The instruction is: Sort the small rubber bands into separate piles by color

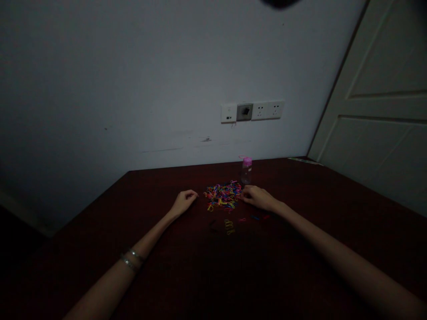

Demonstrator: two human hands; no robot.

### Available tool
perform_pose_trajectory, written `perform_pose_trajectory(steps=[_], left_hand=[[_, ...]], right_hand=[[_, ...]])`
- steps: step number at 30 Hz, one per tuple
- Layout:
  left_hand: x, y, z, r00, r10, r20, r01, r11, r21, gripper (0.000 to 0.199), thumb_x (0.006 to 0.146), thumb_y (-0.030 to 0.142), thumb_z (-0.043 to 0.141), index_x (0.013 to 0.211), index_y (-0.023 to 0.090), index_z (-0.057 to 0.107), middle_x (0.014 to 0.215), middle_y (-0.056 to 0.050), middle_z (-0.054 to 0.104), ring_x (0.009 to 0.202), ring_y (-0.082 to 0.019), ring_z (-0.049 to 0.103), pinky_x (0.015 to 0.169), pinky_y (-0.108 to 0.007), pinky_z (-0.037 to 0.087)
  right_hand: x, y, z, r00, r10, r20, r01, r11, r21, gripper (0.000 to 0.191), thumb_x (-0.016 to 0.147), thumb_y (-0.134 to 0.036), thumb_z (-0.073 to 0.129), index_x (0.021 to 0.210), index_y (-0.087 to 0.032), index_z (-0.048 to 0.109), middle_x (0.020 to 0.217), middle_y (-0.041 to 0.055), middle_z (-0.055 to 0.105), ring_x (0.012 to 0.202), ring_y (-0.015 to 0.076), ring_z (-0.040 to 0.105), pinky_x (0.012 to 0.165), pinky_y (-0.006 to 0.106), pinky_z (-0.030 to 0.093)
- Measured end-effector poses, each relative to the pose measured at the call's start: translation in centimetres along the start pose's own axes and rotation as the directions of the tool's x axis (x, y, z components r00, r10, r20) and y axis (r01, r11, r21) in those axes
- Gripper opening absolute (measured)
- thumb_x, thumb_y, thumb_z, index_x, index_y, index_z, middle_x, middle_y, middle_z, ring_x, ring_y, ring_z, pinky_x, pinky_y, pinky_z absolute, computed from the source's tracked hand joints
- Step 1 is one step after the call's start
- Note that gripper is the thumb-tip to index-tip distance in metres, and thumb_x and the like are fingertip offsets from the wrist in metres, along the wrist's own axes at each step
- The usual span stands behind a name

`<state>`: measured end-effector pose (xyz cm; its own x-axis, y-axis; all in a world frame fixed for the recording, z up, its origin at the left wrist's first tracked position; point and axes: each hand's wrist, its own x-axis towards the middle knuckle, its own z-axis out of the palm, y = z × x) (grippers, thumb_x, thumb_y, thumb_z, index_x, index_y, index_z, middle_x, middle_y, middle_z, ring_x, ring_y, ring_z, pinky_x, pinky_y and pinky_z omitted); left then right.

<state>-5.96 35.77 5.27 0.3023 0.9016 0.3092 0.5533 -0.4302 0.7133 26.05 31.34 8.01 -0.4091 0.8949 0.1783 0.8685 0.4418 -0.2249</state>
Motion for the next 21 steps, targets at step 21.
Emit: perform_pose_trajectory(steps=[21], left_hand=[[-0.2, 0.6, 0.0, 1.0, -0.001, 0.013, 0.001, 1.0, 0.005, 0.025, 0.074, 0.028, 0.044, 0.075, 0.013, 0.063, 0.075, -0.004, 0.063, 0.071, -0.015, 0.056, 0.066, -0.024, 0.042]], right_hand=[[-4.2, -2.5, -1.6, 0.981, -0.162, 0.107, 0.128, 0.955, 0.268, 0.008, 0.072, -0.02, 0.051, 0.074, -0.017, 0.059, 0.075, 0.0022, 0.057, 0.064, 0.0117, 0.049, 0.057, 0.022, 0.036]])
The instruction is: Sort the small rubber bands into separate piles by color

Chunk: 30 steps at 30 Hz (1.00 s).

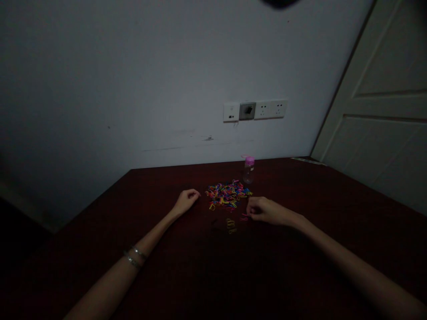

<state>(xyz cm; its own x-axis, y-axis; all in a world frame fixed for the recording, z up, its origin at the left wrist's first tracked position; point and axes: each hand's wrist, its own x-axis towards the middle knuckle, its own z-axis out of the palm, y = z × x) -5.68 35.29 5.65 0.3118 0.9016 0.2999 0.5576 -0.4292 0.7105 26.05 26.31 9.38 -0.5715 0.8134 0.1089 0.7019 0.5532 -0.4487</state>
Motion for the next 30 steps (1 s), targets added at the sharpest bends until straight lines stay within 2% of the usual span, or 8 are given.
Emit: perform_pose_trajectory(steps=[4, 8, 14, 19, 24, 30], left_hand=[[-0.1, 0.0, 0.1, 1.0, -0.001, 0.009, 0.001, 1.0, 0.004, 0.024, 0.074, 0.029, 0.044, 0.075, 0.013, 0.062, 0.074, -0.004, 0.063, 0.069, -0.014, 0.055, 0.065, -0.024, 0.042], [-0.2, 0.1, 0.2, 1.0, 0.011, 0.018, -0.011, 1.0, 0.022, 0.024, 0.073, 0.029, 0.045, 0.076, 0.012, 0.063, 0.073, -0.004, 0.063, 0.066, -0.013, 0.054, 0.063, -0.024, 0.042], [-0.7, 1.4, 0.1, 0.997, 0.061, 0.046, -0.066, 0.99, 0.128, 0.021, 0.072, 0.027, 0.049, 0.074, 0.014, 0.064, 0.073, -0.003, 0.061, 0.063, -0.011, 0.049, 0.059, -0.022, 0.039], [-1.5, 3.0, 0.4, 0.972, 0.147, 0.184, -0.171, 0.977, 0.123, 0.018, 0.071, 0.027, 0.052, 0.075, 0.014, 0.065, 0.071, -0.002, 0.057, 0.061, -0.01, 0.047, 0.057, -0.02, 0.036], [-2.1, 4.1, 0.6, 0.942, 0.186, 0.28, -0.231, 0.963, 0.137, 0.018, 0.069, 0.033, 0.057, 0.071, 0.015, 0.063, 0.068, 0.0, 0.055, 0.06, -0.009, 0.046, 0.055, -0.019, 0.035], [-2.4, 4.6, 0.7, 0.951, 0.171, 0.256, -0.229, 0.949, 0.216, 0.026, 0.067, 0.041, 0.06, 0.077, 0.017, 0.06, 0.075, 0.0, 0.057, 0.064, -0.011, 0.05, 0.055, -0.02, 0.035]], right_hand=[[0.0, -0.8, 0.1, 0.999, -0.014, 0.045, 0.015, 1.0, -0.02, 0.008, 0.073, -0.022, 0.053, 0.074, -0.018, 0.06, 0.079, 0.0027, 0.058, 0.068, 0.0126, 0.051, 0.06, 0.023, 0.037], [0.0, -0.8, 0.0, 1.0, -0.017, 0.017, 0.017, 1.0, -0.019, 0.012, 0.072, -0.028, 0.055, 0.079, -0.02, 0.061, 0.078, 0.0024, 0.057, 0.067, 0.0128, 0.05, 0.058, 0.023, 0.037], [-0.3, 1.4, -0.9, 0.991, 0.048, -0.126, -0.04, 0.997, 0.06, 0.017, 0.076, -0.03, 0.05, 0.079, -0.017, 0.061, 0.07, 0.002, 0.055, 0.062, 0.0123, 0.049, 0.057, 0.025, 0.039], [-0.7, 3.5, -1.5, 0.965, 0.127, -0.231, -0.107, 0.989, 0.099, 0.021, 0.077, -0.031, 0.046, 0.079, -0.016, 0.061, 0.068, 0.0023, 0.055, 0.059, 0.0125, 0.048, 0.055, 0.025, 0.039], [-0.8, 3.9, -1.5, 0.963, 0.146, -0.226, -0.127, 0.987, 0.097, 0.02, 0.075, -0.029, 0.046, 0.079, -0.016, 0.061, 0.07, 0.0029, 0.057, 0.061, 0.0134, 0.05, 0.056, 0.026, 0.041], [-0.7, 3.7, -1.3, 0.966, 0.139, -0.219, -0.12, 0.988, 0.099, 0.02, 0.075, -0.028, 0.046, 0.079, -0.016, 0.061, 0.069, 0.0032, 0.057, 0.059, 0.0134, 0.049, 0.055, 0.026, 0.04]])
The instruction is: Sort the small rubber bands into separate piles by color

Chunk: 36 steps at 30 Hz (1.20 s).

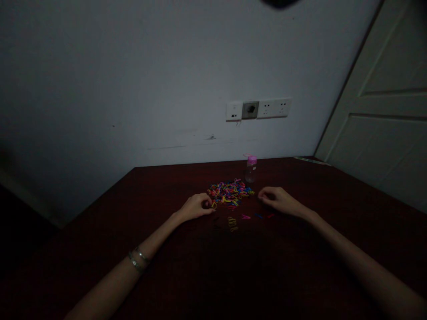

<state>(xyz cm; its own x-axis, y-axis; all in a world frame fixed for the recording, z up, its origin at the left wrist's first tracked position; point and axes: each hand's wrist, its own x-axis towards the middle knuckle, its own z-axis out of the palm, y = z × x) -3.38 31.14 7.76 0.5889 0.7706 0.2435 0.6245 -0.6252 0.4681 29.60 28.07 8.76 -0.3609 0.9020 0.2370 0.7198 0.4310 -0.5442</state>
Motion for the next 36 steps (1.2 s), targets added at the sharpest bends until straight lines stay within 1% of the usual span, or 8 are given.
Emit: perform_pose_trajectory(steps=[3, 7, 14, 23, 27, 29, 32, 36], left_hand=[[0.0, 0.2, 0.2, 1.0, 0.007, -0.03, -0.005, 0.998, 0.062, 0.026, 0.068, 0.042, 0.059, 0.077, 0.018, 0.06, 0.077, 0.0, 0.057, 0.065, -0.011, 0.05, 0.056, -0.02, 0.035], [0.1, 0.3, 0.5, 0.998, 0.002, -0.055, 0.004, 0.996, 0.094, 0.018, 0.074, 0.035, 0.053, 0.078, 0.019, 0.061, 0.082, -0.002, 0.058, 0.07, -0.012, 0.053, 0.058, -0.02, 0.036], [0.1, -0.2, 0.5, 0.997, 0.032, -0.069, -0.025, 0.995, 0.099, 0.014, 0.076, 0.026, 0.05, 0.078, 0.019, 0.062, 0.084, -0.002, 0.058, 0.071, -0.012, 0.053, 0.06, -0.02, 0.037], [0.4, -0.7, 0.7, 0.993, 0.046, -0.109, -0.04, 0.998, 0.058, 0.012, 0.074, 0.02, 0.05, 0.074, 0.016, 0.061, 0.078, -0.001, 0.057, 0.068, -0.01, 0.051, 0.062, -0.02, 0.038], [0.5, 1.2, 0.5, 0.99, 0.075, -0.118, -0.078, 0.997, -0.018, 0.012, 0.074, 0.019, 0.05, 0.073, 0.014, 0.061, 0.074, -0.001, 0.056, 0.063, -0.009, 0.049, 0.058, -0.019, 0.037], [0.4, 3.0, 0.8, 0.992, 0.107, -0.073, -0.111, 0.993, -0.046, 0.012, 0.074, 0.019, 0.051, 0.073, 0.015, 0.062, 0.071, -0.001, 0.056, 0.06, -0.008, 0.048, 0.056, -0.018, 0.036], [0.1, 5.3, 1.5, 0.985, 0.172, 0.024, -0.171, 0.985, -0.025, 0.011, 0.074, 0.02, 0.052, 0.074, 0.016, 0.063, 0.074, -0.001, 0.056, 0.063, -0.008, 0.049, 0.058, -0.018, 0.036], [-0.2, 6.6, 2.2, 0.972, 0.202, 0.119, -0.204, 0.979, 0.008, 0.011, 0.074, 0.022, 0.054, 0.076, 0.017, 0.064, 0.078, -0.002, 0.058, 0.067, -0.009, 0.051, 0.061, -0.019, 0.037]], right_hand=[[0.0, 0.1, 0.1, 1.0, -0.003, 0.001, 0.003, 1.0, -0.012, 0.02, 0.075, -0.028, 0.046, 0.079, -0.016, 0.061, 0.067, 0.0024, 0.056, 0.058, 0.0131, 0.049, 0.054, 0.025, 0.04], [0.0, 0.1, 0.0, 1.0, -0.009, 0.005, 0.009, 1.0, -0.023, 0.02, 0.075, -0.028, 0.045, 0.079, -0.016, 0.061, 0.069, 0.003, 0.057, 0.061, 0.0134, 0.05, 0.057, 0.026, 0.04], [0.0, 0.0, 0.0, 1.0, -0.004, 0.013, 0.004, 1.0, -0.008, 0.02, 0.075, -0.027, 0.045, 0.08, -0.016, 0.061, 0.071, 0.0038, 0.058, 0.062, 0.0141, 0.051, 0.057, 0.027, 0.041], [0.0, 0.4, 0.1, 1.0, -0.007, 0.007, 0.007, 1.0, -0.015, 0.018, 0.075, -0.025, 0.045, 0.08, -0.015, 0.06, 0.073, 0.004, 0.058, 0.063, 0.0139, 0.051, 0.058, 0.027, 0.041], [0.0, 0.3, 0.1, 1.0, -0.003, 0.004, 0.003, 1.0, 0.002, 0.02, 0.075, -0.024, 0.045, 0.082, -0.015, 0.061, 0.075, 0.0053, 0.059, 0.064, 0.0143, 0.051, 0.059, 0.027, 0.041], [0.0, 0.2, 0.0, 1.0, 0.003, 0.01, -0.003, 1.0, 0.005, 0.02, 0.075, -0.025, 0.045, 0.082, -0.015, 0.061, 0.075, 0.0056, 0.059, 0.064, 0.0145, 0.051, 0.059, 0.027, 0.041], [0.1, 0.1, 0.1, 1.0, 0.006, 0.024, -0.006, 1.0, 0.004, 0.021, 0.075, -0.026, 0.046, 0.082, -0.015, 0.061, 0.075, 0.0056, 0.059, 0.064, 0.0145, 0.052, 0.059, 0.027, 0.041], [0.1, 0.0, 0.2, 1.0, 0.001, 0.027, -0.001, 1.0, 0.003, 0.021, 0.074, -0.026, 0.046, 0.082, -0.015, 0.062, 0.074, 0.0045, 0.059, 0.063, 0.0137, 0.051, 0.058, 0.026, 0.04]])
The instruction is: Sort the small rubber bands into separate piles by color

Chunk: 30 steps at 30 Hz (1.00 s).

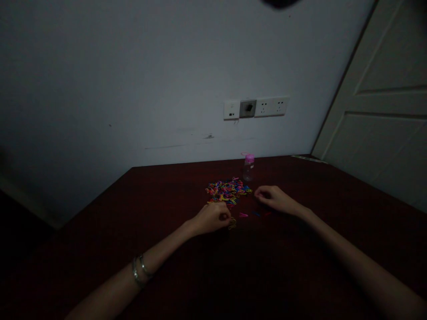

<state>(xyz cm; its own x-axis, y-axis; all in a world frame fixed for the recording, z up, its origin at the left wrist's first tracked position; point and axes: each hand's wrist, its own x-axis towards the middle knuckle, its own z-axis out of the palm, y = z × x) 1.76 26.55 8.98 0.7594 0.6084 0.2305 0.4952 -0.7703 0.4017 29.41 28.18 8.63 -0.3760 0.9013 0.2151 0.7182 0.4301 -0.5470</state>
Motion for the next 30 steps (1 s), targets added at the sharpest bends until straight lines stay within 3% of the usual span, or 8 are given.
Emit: perform_pose_trajectory(steps=[4, 9, 15, 21, 30], left_hand=[[0.0, -0.5, 0.0, 1.0, -0.005, -0.002, 0.005, 0.999, -0.05, 0.013, 0.075, 0.022, 0.053, 0.079, 0.017, 0.065, 0.077, -0.002, 0.057, 0.067, -0.009, 0.05, 0.062, -0.019, 0.037], [0.2, -2.2, -0.9, 0.986, -0.107, -0.129, 0.082, 0.979, -0.186, 0.016, 0.074, 0.021, 0.053, 0.079, 0.015, 0.067, 0.071, -0.002, 0.054, 0.06, -0.008, 0.045, 0.057, -0.019, 0.036], [-0.1, -6.6, -2.3, 0.89, -0.324, -0.321, 0.248, 0.934, -0.257, 0.02, 0.072, 0.022, 0.052, 0.082, 0.014, 0.067, 0.07, -0.002, 0.055, 0.055, -0.008, 0.04, 0.052, -0.019, 0.032], [-0.7, -10.4, -2.5, 0.813, -0.445, -0.375, 0.327, 0.883, -0.337, 0.02, 0.068, 0.02, 0.053, 0.08, 0.012, 0.066, 0.068, -0.002, 0.057, 0.058, -0.009, 0.045, 0.053, -0.02, 0.034], [-0.9, -12.1, -1.6, 0.82, -0.432, -0.376, 0.324, 0.891, -0.318, 0.022, 0.068, 0.02, 0.051, 0.081, 0.013, 0.066, 0.071, -0.003, 0.06, 0.061, -0.01, 0.049, 0.056, -0.02, 0.038]], right_hand=[[0.0, -0.3, 0.1, 1.0, 0.001, -0.003, -0.001, 1.0, 0.013, 0.023, 0.075, -0.027, 0.046, 0.087, -0.015, 0.061, 0.07, 0.0028, 0.056, 0.059, 0.0122, 0.049, 0.055, 0.024, 0.038], [0.1, -0.4, 0.7, 1.0, -0.014, 0.006, 0.013, 1.0, 0.005, 0.026, 0.076, -0.027, 0.047, 0.095, -0.015, 0.061, 0.072, 0.0031, 0.057, 0.061, 0.0125, 0.05, 0.056, 0.024, 0.039], [1.1, -1.6, 2.1, 0.996, -0.035, 0.079, 0.042, 0.995, -0.089, 0.022, 0.076, -0.029, 0.05, 0.089, -0.017, 0.063, 0.078, 0.0041, 0.061, 0.067, 0.0142, 0.054, 0.062, 0.026, 0.04], [2.4, -3.3, 2.5, 0.996, -0.012, 0.089, 0.034, 0.968, -0.249, 0.02, 0.076, -0.034, 0.05, 0.086, -0.022, 0.062, 0.077, 0.002, 0.061, 0.069, 0.0152, 0.055, 0.055, 0.023, 0.035], [3.6, -3.0, 3.3, 0.995, 0.011, 0.095, 0.017, 0.957, -0.291, 0.014, 0.076, -0.026, 0.048, 0.078, -0.022, 0.061, 0.079, 0.0011, 0.062, 0.068, 0.0135, 0.055, 0.054, 0.021, 0.032]])
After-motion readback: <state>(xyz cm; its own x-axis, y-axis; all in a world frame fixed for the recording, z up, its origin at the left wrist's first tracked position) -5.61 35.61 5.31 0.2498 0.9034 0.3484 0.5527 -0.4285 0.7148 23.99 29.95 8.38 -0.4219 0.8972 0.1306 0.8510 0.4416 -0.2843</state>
